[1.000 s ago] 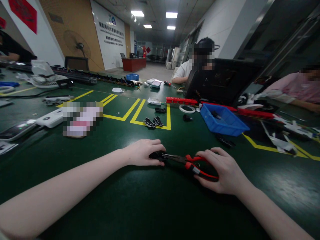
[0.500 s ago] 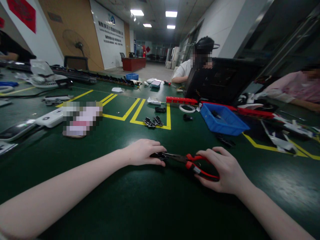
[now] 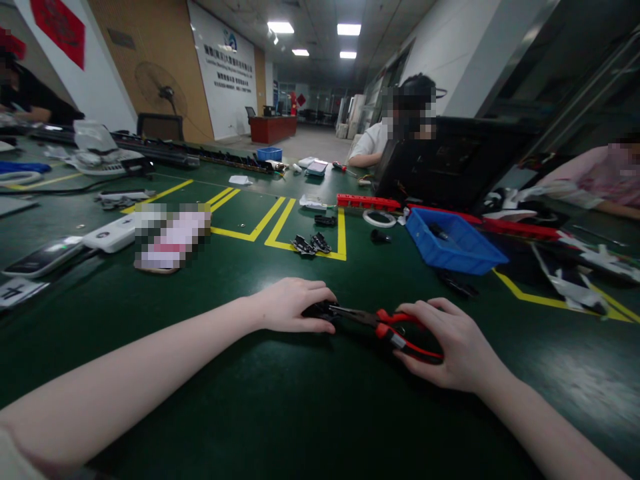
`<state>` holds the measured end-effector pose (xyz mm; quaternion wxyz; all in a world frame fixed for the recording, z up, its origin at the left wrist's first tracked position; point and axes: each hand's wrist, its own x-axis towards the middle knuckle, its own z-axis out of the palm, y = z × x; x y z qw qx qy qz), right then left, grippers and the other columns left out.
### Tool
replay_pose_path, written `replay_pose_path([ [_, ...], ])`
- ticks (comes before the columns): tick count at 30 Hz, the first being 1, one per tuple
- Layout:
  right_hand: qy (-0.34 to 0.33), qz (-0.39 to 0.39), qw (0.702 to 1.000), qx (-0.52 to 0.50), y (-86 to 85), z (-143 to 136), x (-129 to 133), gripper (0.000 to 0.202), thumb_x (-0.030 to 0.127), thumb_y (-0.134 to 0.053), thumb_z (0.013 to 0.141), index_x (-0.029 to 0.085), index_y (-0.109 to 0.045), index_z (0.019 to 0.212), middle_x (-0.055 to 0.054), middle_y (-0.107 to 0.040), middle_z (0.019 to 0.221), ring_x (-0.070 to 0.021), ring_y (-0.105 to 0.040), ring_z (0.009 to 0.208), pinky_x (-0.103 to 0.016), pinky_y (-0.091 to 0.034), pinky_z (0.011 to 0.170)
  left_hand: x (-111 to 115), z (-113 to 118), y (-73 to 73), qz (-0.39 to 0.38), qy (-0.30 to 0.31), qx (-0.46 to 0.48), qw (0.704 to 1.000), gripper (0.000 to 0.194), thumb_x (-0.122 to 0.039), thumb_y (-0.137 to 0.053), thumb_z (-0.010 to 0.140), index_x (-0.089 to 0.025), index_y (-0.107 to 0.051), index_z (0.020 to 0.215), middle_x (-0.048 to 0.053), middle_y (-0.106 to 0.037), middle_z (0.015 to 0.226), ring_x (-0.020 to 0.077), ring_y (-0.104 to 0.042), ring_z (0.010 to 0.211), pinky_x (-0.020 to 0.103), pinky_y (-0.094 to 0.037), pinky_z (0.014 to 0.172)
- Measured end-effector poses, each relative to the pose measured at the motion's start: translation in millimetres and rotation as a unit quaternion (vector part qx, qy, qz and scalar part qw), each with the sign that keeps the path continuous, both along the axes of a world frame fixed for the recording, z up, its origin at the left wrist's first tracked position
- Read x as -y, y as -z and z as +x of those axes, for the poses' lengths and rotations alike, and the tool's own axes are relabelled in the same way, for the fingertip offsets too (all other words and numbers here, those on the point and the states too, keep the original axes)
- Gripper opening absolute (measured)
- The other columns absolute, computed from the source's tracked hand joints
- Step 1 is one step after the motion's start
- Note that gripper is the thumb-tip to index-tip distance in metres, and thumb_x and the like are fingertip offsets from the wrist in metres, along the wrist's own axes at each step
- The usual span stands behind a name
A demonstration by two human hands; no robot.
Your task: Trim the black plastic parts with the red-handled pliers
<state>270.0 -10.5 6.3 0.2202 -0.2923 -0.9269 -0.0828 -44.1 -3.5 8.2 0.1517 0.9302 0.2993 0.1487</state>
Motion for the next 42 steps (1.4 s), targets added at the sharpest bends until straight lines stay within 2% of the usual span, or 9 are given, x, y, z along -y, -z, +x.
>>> replay_pose_path([
  [5, 0.003, 0.005, 1.0, 0.004, 0.7, 0.4, -0.4, 0.046, 0.041, -0.066, 0.074, 0.017, -0.053, 0.111, -0.009, -0.067, 0.093, -0.0217, -0.061, 0.077, -0.039, -0.047, 0.074, -0.6, 0.7, 1.3, 0.011, -0.008, 0.0, 1.0, 0.038, -0.05, -0.055, 0.091, -0.018, -0.055, 0.113, 0.004, -0.063, 0.099, 0.02, -0.063, 0.085, 0.027, -0.045, 0.067],
  [11, -0.004, 0.038, 0.999, 0.013, -0.6, -0.7, -0.5, 0.047, 0.04, -0.066, 0.075, 0.016, -0.054, 0.112, -0.01, -0.068, 0.092, -0.0221, -0.062, 0.077, -0.039, -0.046, 0.076, -1.7, 2.4, 4.3, 0.046, -0.016, -0.045, 0.998, 0.038, -0.053, -0.049, 0.094, -0.018, -0.057, 0.107, 0.004, -0.065, 0.094, 0.0195, -0.063, 0.077, 0.028, -0.044, 0.065],
  [18, -0.011, 0.068, 0.997, 0.018, -3.7, -1.7, 1.3, 0.048, 0.04, -0.066, 0.075, 0.013, -0.053, 0.113, -0.011, -0.068, 0.092, -0.0226, -0.064, 0.078, -0.04, -0.045, 0.079, -0.8, 2.9, 4.1, 0.048, -0.023, -0.046, 0.997, 0.039, -0.053, -0.048, 0.095, -0.018, -0.058, 0.108, 0.004, -0.066, 0.092, 0.019, -0.063, 0.074, 0.027, -0.043, 0.064],
  [26, -0.002, 0.049, 0.999, 0.012, 0.0, 0.1, 0.3, 0.048, 0.041, -0.065, 0.074, 0.017, -0.052, 0.114, -0.009, -0.068, 0.092, -0.0222, -0.063, 0.077, -0.041, -0.045, 0.078, -1.5, 1.5, 4.7, 0.024, -0.031, -0.01, 0.999, 0.04, -0.052, -0.058, 0.089, -0.019, -0.056, 0.112, 0.003, -0.064, 0.098, 0.0192, -0.063, 0.081, 0.027, -0.043, 0.067],
  [30, 0.004, 0.034, 0.999, 0.007, 0.3, 0.3, 0.6, 0.048, 0.041, -0.065, 0.073, 0.018, -0.054, 0.113, -0.008, -0.068, 0.093, -0.0223, -0.062, 0.077, -0.041, -0.045, 0.077, -0.7, 1.2, 5.2, 0.038, -0.046, -0.003, 0.998, 0.043, -0.053, -0.062, 0.087, -0.02, -0.057, 0.114, 0.003, -0.063, 0.098, 0.0186, -0.061, 0.08, 0.027, -0.044, 0.068],
  [37, 0.004, 0.023, 1.0, 0.007, -2.6, -1.1, 1.5, 0.047, 0.041, -0.065, 0.074, 0.017, -0.053, 0.111, -0.009, -0.068, 0.093, -0.022, -0.062, 0.076, -0.04, -0.046, 0.075, -0.5, 1.4, 5.2, 0.048, -0.041, -0.012, 0.998, 0.042, -0.053, -0.059, 0.088, -0.019, -0.059, 0.114, 0.003, -0.064, 0.098, 0.0176, -0.06, 0.078, 0.027, -0.042, 0.07],
  [42, -0.014, 0.048, 0.999, 0.016, -5.6, -4.0, 3.0, 0.045, 0.039, -0.065, 0.075, 0.015, -0.052, 0.111, -0.01, -0.069, 0.093, -0.0217, -0.064, 0.075, -0.041, -0.045, 0.077, -1.5, 1.8, 4.7, 0.045, -0.027, -0.021, 0.998, 0.039, -0.052, -0.055, 0.091, -0.018, -0.061, 0.111, 0.003, -0.066, 0.096, 0.0169, -0.06, 0.076, 0.027, -0.041, 0.071],
])
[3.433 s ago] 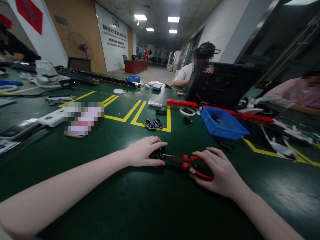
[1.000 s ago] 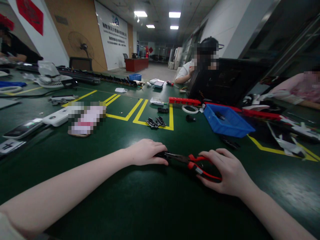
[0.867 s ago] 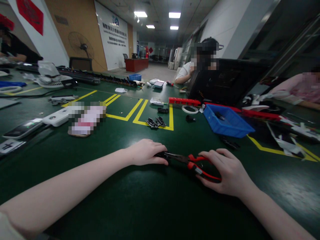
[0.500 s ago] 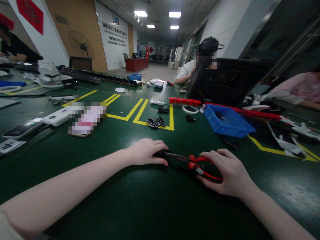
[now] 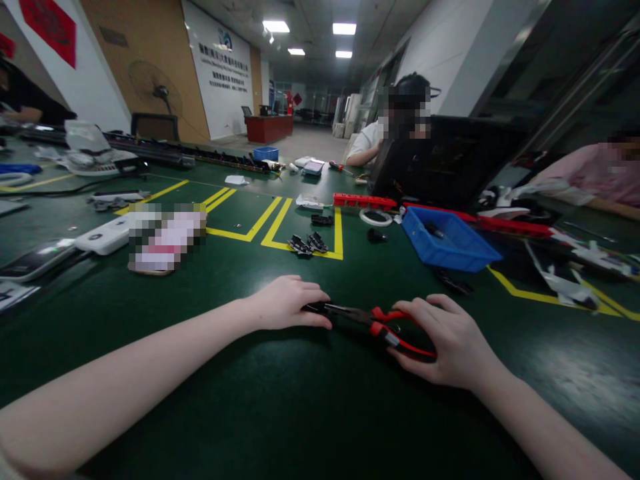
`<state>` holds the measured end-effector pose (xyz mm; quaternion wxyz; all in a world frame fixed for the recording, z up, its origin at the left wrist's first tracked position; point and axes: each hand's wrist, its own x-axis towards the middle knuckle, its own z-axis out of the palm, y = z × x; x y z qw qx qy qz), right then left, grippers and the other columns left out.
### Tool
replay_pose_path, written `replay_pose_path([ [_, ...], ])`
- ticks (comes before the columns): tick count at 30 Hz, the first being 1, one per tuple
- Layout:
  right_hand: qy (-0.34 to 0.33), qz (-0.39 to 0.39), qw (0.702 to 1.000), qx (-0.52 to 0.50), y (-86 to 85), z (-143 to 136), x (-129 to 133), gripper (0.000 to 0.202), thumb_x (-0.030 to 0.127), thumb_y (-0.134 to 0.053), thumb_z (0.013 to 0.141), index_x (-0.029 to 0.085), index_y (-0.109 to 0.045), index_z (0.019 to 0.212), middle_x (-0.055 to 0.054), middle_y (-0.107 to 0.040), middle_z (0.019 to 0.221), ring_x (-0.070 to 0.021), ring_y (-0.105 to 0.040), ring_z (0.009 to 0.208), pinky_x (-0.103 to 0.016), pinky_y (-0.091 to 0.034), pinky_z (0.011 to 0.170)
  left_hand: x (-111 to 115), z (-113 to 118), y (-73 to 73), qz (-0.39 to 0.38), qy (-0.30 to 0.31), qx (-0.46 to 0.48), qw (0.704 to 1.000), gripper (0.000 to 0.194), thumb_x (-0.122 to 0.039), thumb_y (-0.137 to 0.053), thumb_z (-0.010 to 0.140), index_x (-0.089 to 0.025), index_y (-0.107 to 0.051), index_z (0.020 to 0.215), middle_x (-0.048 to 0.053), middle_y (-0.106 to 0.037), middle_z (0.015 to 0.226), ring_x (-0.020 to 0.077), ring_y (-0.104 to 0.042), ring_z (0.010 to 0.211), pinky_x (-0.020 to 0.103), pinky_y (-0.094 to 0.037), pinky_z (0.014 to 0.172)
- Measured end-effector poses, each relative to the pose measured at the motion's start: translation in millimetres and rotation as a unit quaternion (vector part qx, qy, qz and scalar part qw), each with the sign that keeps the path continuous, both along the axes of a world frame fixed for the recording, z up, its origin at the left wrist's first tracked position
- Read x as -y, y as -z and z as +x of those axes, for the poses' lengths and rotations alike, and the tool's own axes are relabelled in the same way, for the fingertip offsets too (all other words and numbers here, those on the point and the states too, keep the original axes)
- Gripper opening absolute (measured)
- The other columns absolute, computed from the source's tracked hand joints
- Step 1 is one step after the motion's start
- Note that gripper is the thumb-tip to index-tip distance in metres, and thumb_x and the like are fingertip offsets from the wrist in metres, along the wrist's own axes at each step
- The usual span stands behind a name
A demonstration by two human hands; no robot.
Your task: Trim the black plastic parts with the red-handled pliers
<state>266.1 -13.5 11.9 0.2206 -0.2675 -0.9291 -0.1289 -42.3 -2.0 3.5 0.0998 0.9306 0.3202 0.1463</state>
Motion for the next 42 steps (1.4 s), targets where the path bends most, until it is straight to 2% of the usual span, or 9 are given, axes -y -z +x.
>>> replay_pose_path([
  [4, 0.0, 0.016, 1.0, 0.0, -0.9, -1, 0, 0.046, 0.039, -0.065, 0.075, 0.016, -0.052, 0.112, -0.01, -0.07, 0.092, -0.0225, -0.065, 0.076, -0.041, -0.045, 0.077, 0, 0, -0.4, -0.009, 0.001, 0.007, 1.0, 0.039, -0.051, -0.056, 0.091, -0.017, -0.063, 0.108, 0.003, -0.066, 0.092, 0.0163, -0.06, 0.074, 0.027, -0.041, 0.071],
  [10, 0.004, -0.006, 1.0, -0.003, 2.9, 2, -1, 0.046, 0.04, -0.065, 0.074, 0.016, -0.053, 0.112, -0.01, -0.069, 0.094, -0.0225, -0.065, 0.076, -0.041, -0.046, 0.078, 0, 0, -0.1, -0.021, -0.001, 0.011, 1.0, 0.037, -0.051, -0.058, 0.09, -0.018, -0.062, 0.106, 0.002, -0.065, 0.091, 0.0166, -0.06, 0.075, 0.027, -0.041, 0.071],
  [18, 0.012, -0.032, 0.999, -0.005, 2.4, 2, 0, 0.047, 0.041, -0.066, 0.074, 0.018, -0.055, 0.113, -0.008, -0.07, 0.095, -0.022, -0.064, 0.076, -0.041, -0.046, 0.078, 2, -1, -0.7, -0.014, -0.008, 0.009, 1.0, 0.042, -0.05, -0.062, 0.087, -0.019, -0.058, 0.115, 0.003, -0.063, 0.098, 0.0178, -0.061, 0.079, 0.028, -0.043, 0.07],
  [25, 0.019, 0.041, 0.999, 0.008, -2.9, 7, -1, 0.053, 0.04, -0.067, 0.074, 0.016, -0.056, 0.12, -0.01, -0.069, 0.096, -0.0248, -0.065, 0.083, -0.044, -0.045, 0.083, 2, 0, 0.4, 0.001, -0.01, 0.004, 1.0, 0.042, -0.049, -0.06, 0.089, -0.021, -0.058, 0.12, 0.006, -0.059, 0.106, 0.0208, -0.06, 0.087, 0.031, -0.045, 0.072],
  [33, 0.038, 0.055, 0.998, 0.009, -1.9, 9, -5, 0.057, 0.04, -0.067, 0.076, 0.019, -0.052, 0.127, -0.009, -0.068, 0.101, -0.0252, -0.064, 0.088, -0.048, -0.042, 0.092, 1, 1, -0.3, -0.001, -0.016, 0.011, 1.0, 0.041, -0.046, -0.058, 0.091, -0.02, -0.059, 0.122, 0.007, -0.058, 0.108, 0.0221, -0.058, 0.094, 0.034, -0.048, 0.078],
  [38, 0.082, 0.076, 0.993, -0.022, -3.6, 15, -5, 0.06, 0.038, -0.068, 0.077, 0.021, -0.047, 0.13, -0.011, -0.067, 0.106, -0.028, -0.064, 0.093, -0.05, -0.042, 0.093, 0, 1, 1.2, -0.007, -0.021, 0.016, 1.0, 0.039, -0.042, -0.06, 0.091, -0.02, -0.059, 0.123, 0.008, -0.058, 0.11, 0.0233, -0.057, 0.097, 0.036, -0.051, 0.079],
  [42, 0.114, 0.071, 0.99, -0.041, -4.1, 18, -6, 0.06, 0.039, -0.068, 0.077, 0.024, -0.046, 0.13, -0.01, -0.066, 0.107, -0.03, -0.064, 0.094, -0.051, -0.043, 0.091, 0, 0, 3.5, -0.048, -0.046, 0.069, 0.995, 0.037, -0.04, -0.065, 0.088, -0.019, -0.061, 0.118, 0.007, -0.06, 0.111, 0.0211, -0.059, 0.096, 0.035, -0.054, 0.079],
])
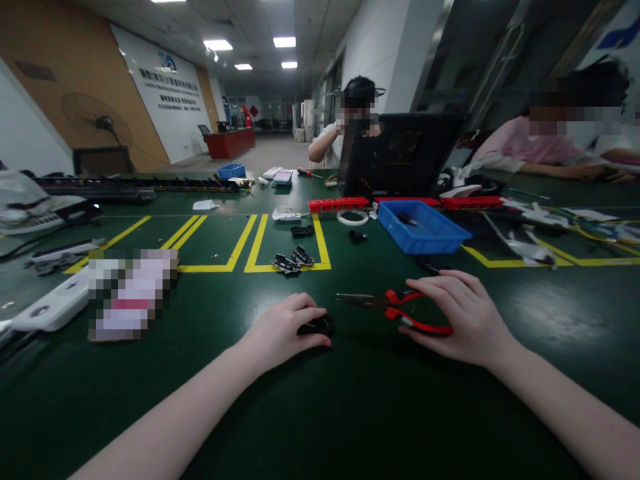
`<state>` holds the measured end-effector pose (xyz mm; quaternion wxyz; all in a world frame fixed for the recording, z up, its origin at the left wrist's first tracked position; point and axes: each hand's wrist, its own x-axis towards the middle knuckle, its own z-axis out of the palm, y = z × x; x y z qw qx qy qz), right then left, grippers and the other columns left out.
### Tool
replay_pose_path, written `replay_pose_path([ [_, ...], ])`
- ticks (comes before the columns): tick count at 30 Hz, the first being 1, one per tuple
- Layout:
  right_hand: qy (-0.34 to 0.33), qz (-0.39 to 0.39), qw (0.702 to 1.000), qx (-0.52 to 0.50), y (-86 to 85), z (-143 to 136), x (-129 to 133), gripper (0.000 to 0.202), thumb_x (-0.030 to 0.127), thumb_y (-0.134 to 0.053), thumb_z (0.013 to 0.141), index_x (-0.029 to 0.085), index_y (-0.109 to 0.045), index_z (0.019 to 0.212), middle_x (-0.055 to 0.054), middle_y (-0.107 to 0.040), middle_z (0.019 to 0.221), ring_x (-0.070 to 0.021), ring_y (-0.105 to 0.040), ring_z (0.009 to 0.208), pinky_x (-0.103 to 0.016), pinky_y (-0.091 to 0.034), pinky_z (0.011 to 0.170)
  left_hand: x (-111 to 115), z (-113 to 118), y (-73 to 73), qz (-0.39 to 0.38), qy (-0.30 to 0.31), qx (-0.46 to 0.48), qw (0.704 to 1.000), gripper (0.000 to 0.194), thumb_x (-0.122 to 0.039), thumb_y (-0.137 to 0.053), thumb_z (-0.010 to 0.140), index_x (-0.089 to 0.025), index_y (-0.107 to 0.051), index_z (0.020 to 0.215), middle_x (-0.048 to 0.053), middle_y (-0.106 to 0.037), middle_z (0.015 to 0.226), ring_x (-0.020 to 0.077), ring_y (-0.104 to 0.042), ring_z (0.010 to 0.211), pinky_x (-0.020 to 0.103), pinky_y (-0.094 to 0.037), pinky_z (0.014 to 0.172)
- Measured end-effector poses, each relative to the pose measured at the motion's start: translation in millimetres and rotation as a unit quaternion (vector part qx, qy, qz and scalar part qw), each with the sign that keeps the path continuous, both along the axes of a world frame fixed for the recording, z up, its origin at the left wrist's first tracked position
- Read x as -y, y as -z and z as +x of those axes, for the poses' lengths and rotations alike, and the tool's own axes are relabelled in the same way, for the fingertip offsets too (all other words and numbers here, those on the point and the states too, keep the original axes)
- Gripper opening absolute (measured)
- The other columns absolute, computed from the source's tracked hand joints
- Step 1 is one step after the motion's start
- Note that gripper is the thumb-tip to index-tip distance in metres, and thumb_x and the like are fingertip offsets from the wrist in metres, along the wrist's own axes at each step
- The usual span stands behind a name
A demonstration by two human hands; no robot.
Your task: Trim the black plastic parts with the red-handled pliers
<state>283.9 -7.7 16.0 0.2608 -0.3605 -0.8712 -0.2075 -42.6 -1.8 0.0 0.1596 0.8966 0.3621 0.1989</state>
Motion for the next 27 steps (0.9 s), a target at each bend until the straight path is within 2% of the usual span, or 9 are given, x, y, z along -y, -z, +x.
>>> replay_pose_path([
  [4, -0.01, 0.004, 1.0, 0.016, 2.0, -2, -1, 0.062, 0.04, -0.069, 0.076, 0.02, -0.046, 0.131, -0.01, -0.067, 0.104, -0.027, -0.064, 0.093, -0.048, -0.043, 0.092, -1, 0, 0.6, 0.001, 0.008, 0.028, 1.0, 0.026, -0.038, -0.067, 0.086, -0.019, -0.065, 0.104, 0.004, -0.065, 0.106, 0.0201, -0.061, 0.095, 0.037, -0.054, 0.083],
  [7, -0.021, -0.002, 0.999, 0.024, 3.7, -4, 0, 0.06, 0.04, -0.068, 0.077, 0.018, -0.048, 0.13, -0.01, -0.067, 0.104, -0.0252, -0.064, 0.093, -0.047, -0.041, 0.094, -3, 1, 0.2, 0.021, 0.023, 0.03, 0.999, 0.022, -0.033, -0.068, 0.086, -0.021, -0.065, 0.105, 0.004, -0.065, 0.112, 0.0213, -0.06, 0.101, 0.041, -0.052, 0.088],
  [11, -0.02, -0.014, 0.999, 0.031, 5.6, -6, 2, 0.057, 0.039, -0.066, 0.078, 0.017, -0.05, 0.129, -0.009, -0.067, 0.106, -0.0233, -0.063, 0.095, -0.046, -0.041, 0.096, -5, 3, -0.2, 0.035, 0.009, 0.034, 0.999, 0.022, -0.024, -0.066, 0.088, -0.023, -0.066, 0.109, 0.004, -0.062, 0.117, 0.0233, -0.057, 0.106, 0.043, -0.051, 0.09],
  [16, -0.01, -0.017, 0.999, 0.025, 6.2, -8, 5, 0.052, 0.037, -0.062, 0.082, 0.016, -0.052, 0.127, -0.009, -0.067, 0.107, -0.0221, -0.062, 0.097, -0.045, -0.039, 0.099, -6, 5, -1.4, -0.002, 0.003, 0.039, 0.999, 0.026, -0.014, -0.064, 0.087, -0.024, -0.065, 0.11, 0.003, -0.063, 0.112, 0.0214, -0.059, 0.1, 0.04, -0.053, 0.086],
  [27, 0.019, -0.037, 0.999, -0.008, 6.1, -10, 19, 0.046, 0.035, -0.055, 0.087, 0.018, -0.05, 0.13, -0.009, -0.066, 0.11, -0.0229, -0.06, 0.102, -0.043, -0.035, 0.102, -1, 4, -6.7, -0.056, -0.018, 0.048, 0.997, 0.026, -0.013, -0.066, 0.085, -0.024, -0.063, 0.109, 0.003, -0.06, 0.115, 0.0211, -0.058, 0.103, 0.038, -0.054, 0.087],
])
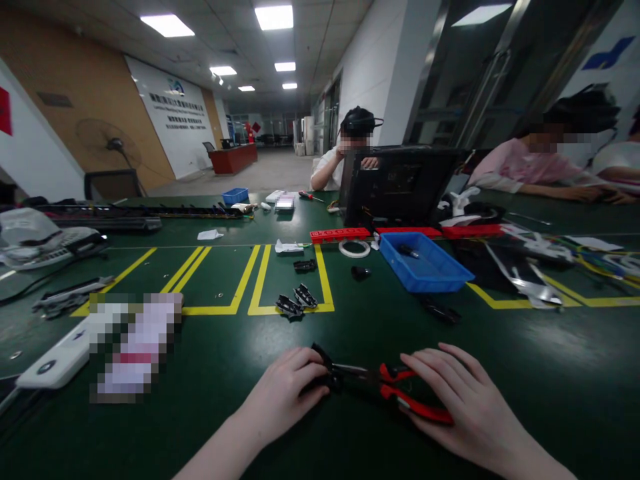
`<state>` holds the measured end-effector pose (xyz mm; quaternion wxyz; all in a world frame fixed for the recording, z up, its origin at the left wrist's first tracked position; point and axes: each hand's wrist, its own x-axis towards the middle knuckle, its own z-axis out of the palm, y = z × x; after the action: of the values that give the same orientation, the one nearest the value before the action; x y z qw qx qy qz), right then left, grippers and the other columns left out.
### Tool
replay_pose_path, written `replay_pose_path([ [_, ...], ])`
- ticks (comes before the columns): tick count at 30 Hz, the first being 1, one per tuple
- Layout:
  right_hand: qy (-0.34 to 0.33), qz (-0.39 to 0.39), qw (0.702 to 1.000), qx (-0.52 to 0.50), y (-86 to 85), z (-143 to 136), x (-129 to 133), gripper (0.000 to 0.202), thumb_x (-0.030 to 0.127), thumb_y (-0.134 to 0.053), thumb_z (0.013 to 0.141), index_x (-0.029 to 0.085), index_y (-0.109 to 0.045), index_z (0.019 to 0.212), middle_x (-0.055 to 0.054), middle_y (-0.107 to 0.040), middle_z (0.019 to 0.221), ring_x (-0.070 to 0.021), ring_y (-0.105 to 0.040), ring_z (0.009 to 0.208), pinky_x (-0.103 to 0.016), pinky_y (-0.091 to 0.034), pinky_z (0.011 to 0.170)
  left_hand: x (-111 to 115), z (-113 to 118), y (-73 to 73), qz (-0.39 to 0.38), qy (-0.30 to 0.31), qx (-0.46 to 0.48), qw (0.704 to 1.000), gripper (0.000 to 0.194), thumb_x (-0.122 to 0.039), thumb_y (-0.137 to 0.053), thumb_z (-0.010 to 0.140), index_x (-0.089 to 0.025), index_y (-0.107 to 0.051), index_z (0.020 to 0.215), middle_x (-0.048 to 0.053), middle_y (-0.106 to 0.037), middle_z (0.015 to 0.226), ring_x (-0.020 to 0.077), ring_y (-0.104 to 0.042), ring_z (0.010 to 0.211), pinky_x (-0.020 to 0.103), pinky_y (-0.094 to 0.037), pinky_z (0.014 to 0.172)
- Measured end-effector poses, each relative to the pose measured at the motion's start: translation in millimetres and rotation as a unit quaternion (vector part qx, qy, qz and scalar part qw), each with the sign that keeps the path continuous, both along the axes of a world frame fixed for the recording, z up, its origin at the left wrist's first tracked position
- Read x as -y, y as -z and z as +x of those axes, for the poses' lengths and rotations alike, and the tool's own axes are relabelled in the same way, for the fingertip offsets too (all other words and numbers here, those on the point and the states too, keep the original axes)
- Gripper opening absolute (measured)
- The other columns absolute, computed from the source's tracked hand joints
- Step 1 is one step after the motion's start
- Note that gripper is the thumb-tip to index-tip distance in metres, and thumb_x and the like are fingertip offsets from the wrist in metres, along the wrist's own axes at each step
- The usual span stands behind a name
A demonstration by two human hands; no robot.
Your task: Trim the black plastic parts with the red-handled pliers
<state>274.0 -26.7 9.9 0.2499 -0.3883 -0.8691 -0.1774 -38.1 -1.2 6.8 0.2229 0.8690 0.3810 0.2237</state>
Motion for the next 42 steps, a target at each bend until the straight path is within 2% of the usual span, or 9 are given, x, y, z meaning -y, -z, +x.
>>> replay_pose_path([
  [7, 0.025, -0.013, 1.0, 0.004, -2.6, 2, -2, 0.042, 0.03, -0.055, 0.085, 0.015, -0.052, 0.124, -0.011, -0.064, 0.108, -0.0238, -0.059, 0.101, -0.042, -0.037, 0.098, 3, -3, 2.8, 0.007, 0.018, 0.009, 1.0, 0.027, -0.013, -0.06, 0.09, -0.025, -0.061, 0.114, 0.002, -0.059, 0.119, 0.0195, -0.056, 0.111, 0.037, -0.05, 0.096],
  [12, 0.029, -0.017, 0.999, -0.022, 1.6, 6, -3, 0.043, 0.029, -0.056, 0.077, 0.017, -0.052, 0.119, -0.01, -0.063, 0.107, -0.0254, -0.058, 0.102, -0.044, -0.035, 0.098, 2, -4, 2.7, -0.006, 0.02, 0.01, 1.0, 0.026, -0.014, -0.06, 0.089, -0.026, -0.061, 0.113, 0.002, -0.059, 0.118, 0.0188, -0.056, 0.109, 0.036, -0.052, 0.094],
  [16, 0.029, -0.014, 0.999, -0.018, -7.0, 4, -3, 0.044, 0.031, -0.061, 0.069, 0.016, -0.053, 0.11, -0.011, -0.063, 0.104, -0.0278, -0.058, 0.101, -0.046, -0.034, 0.098, 2, -4, 3.0, 0.012, 0.022, -0.003, 1.0, 0.027, -0.015, -0.06, 0.09, -0.025, -0.059, 0.115, 0.003, -0.058, 0.116, 0.0192, -0.057, 0.106, 0.037, -0.052, 0.091],
  [19, 0.03, -0.011, 0.999, -0.013, -13.8, 0, -2, 0.04, 0.032, -0.063, 0.065, 0.016, -0.053, 0.101, -0.012, -0.063, 0.099, -0.0285, -0.058, 0.097, -0.044, -0.039, 0.091, 2, -4, 4.3, 0.034, 0.034, -0.017, 0.999, 0.028, -0.016, -0.059, 0.091, -0.024, -0.057, 0.118, 0.004, -0.058, 0.116, 0.0202, -0.058, 0.105, 0.037, -0.053, 0.089],
  [25, 0.017, 0.002, 1.0, 0.018, -12.0, -4, -3, 0.045, 0.027, -0.061, 0.073, 0.012, -0.053, 0.114, -0.015, -0.063, 0.105, -0.0279, -0.057, 0.099, -0.042, -0.043, 0.087, 2, -4, 7.0, 0.064, 0.058, -0.03, 0.996, 0.031, -0.018, -0.057, 0.093, -0.025, -0.055, 0.123, 0.005, -0.058, 0.118, 0.0208, -0.058, 0.104, 0.038, -0.054, 0.087],
  [33, -0.015, -0.018, 0.999, 0.036, -5.3, -11, -9, 0.054, 0.025, -0.06, 0.073, 0.014, -0.05, 0.125, -0.014, -0.061, 0.116, -0.0294, -0.055, 0.109, -0.051, -0.039, 0.099, 1, -5, 1.6, 0.07, 0.069, -0.02, 0.995, 0.032, -0.016, -0.054, 0.093, -0.024, -0.056, 0.124, 0.006, -0.058, 0.123, 0.0228, -0.056, 0.113, 0.041, -0.052, 0.093],
  [38, -0.03, -0.02, 0.997, 0.065, -2.5, -11, -13, 0.051, 0.02, -0.057, 0.075, 0.015, -0.051, 0.125, -0.014, -0.06, 0.115, -0.0305, -0.054, 0.112, -0.057, -0.037, 0.103, 1, -6, -3.2, 0.068, 0.07, -0.012, 0.995, 0.033, -0.012, -0.051, 0.094, -0.024, -0.056, 0.124, 0.004, -0.06, 0.124, 0.0223, -0.049, 0.126, 0.049, -0.036, 0.111],
  [42, -0.005, -0.031, 0.996, 0.08, -5.4, -16, -20, 0.052, 0.015, -0.054, 0.075, 0.017, -0.051, 0.127, -0.013, -0.06, 0.117, -0.0308, -0.053, 0.115, -0.057, -0.036, 0.104, 0, -6, -0.3, 0.068, 0.058, -0.016, 0.996, 0.033, -0.012, -0.051, 0.094, -0.024, -0.055, 0.124, 0.003, -0.06, 0.126, 0.0217, -0.047, 0.129, 0.051, -0.031, 0.113],
])
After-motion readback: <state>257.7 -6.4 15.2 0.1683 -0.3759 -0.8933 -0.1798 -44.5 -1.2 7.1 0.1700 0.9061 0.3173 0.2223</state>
